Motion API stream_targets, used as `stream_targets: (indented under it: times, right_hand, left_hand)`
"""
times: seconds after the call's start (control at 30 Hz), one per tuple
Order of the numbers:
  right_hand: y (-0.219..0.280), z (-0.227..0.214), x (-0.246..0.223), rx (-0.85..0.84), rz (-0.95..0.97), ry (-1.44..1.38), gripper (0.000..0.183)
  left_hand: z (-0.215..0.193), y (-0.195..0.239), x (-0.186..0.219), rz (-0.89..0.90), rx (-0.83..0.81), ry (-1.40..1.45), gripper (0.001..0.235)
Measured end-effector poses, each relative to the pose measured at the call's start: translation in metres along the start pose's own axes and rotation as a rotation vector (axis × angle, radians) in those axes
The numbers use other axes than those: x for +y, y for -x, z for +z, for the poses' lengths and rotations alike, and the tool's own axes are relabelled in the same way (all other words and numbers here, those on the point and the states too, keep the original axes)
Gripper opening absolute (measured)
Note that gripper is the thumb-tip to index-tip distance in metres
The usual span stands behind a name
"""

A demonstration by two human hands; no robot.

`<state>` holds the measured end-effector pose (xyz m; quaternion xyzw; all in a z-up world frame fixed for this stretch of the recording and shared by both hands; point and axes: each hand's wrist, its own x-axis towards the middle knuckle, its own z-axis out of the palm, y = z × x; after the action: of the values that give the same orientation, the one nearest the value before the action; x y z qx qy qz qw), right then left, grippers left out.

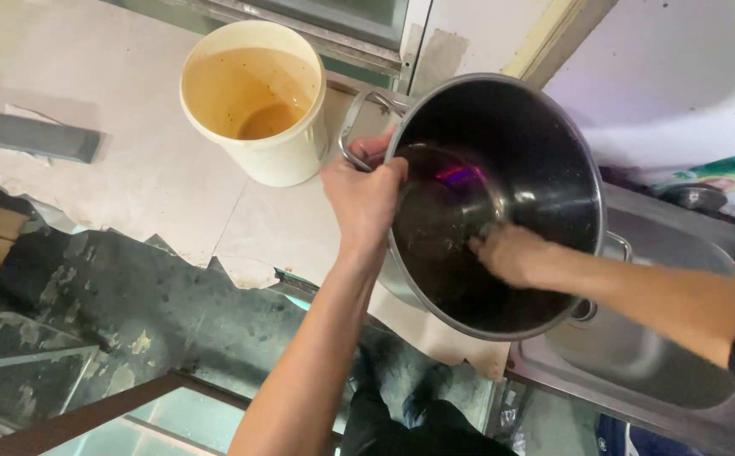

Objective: Washing a large metal pot and plastic containers in a sink

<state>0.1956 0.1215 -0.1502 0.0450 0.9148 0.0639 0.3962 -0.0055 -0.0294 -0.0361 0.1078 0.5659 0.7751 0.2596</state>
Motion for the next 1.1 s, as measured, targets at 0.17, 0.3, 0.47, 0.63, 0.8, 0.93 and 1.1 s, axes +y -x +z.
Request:
stream_targets:
  times: [0.17,0.3,0.47,0.63,0.8,0.93,1.1]
  right_hand:
    - [-0.059,-0.022,-0.086,0.437,-0.341,-0.813,0.046]
    - [-0.086,-0.076,-0.048,0.799,-0.276,-1.060,0.033]
    - [-0.022,-0.088,0.042,0.720,-0.050,-1.230,0.063]
    - [0.018,-0.050,0.018,0.688,0.262,-0.645,0.080]
    - [0.029,-0.008,-0.029,-0.056,0.300,-0.322,0.070]
    - [0.020,0.002,-0.062,0.019,-0.017,-0.802,0.049]
    - [0.016,-0.023,-0.081,0.202,0.036,-1.883,0.044]
  left_hand:
    - [0.001,0.010,0.003,0.005,-0.003,0.051,0.023]
    - [-0.005,0.014,-0.001,0.003,-0.012,-0.010,0.021]
    - [-0.016,0.012,-0.002,-0.044,-0.003,0.077,0.025]
    - [-0.012,0.017,0.005,-0.053,-0.030,0.077,0.026]
    - [0.001,0.025,0.013,-0.017,-0.003,-0.014,0.025]
    - [0.013,0.033,0.014,0.057,-0.053,0.003,0.025]
    - [0.018,0.037,0.014,0.070,-0.101,0.011,0.025]
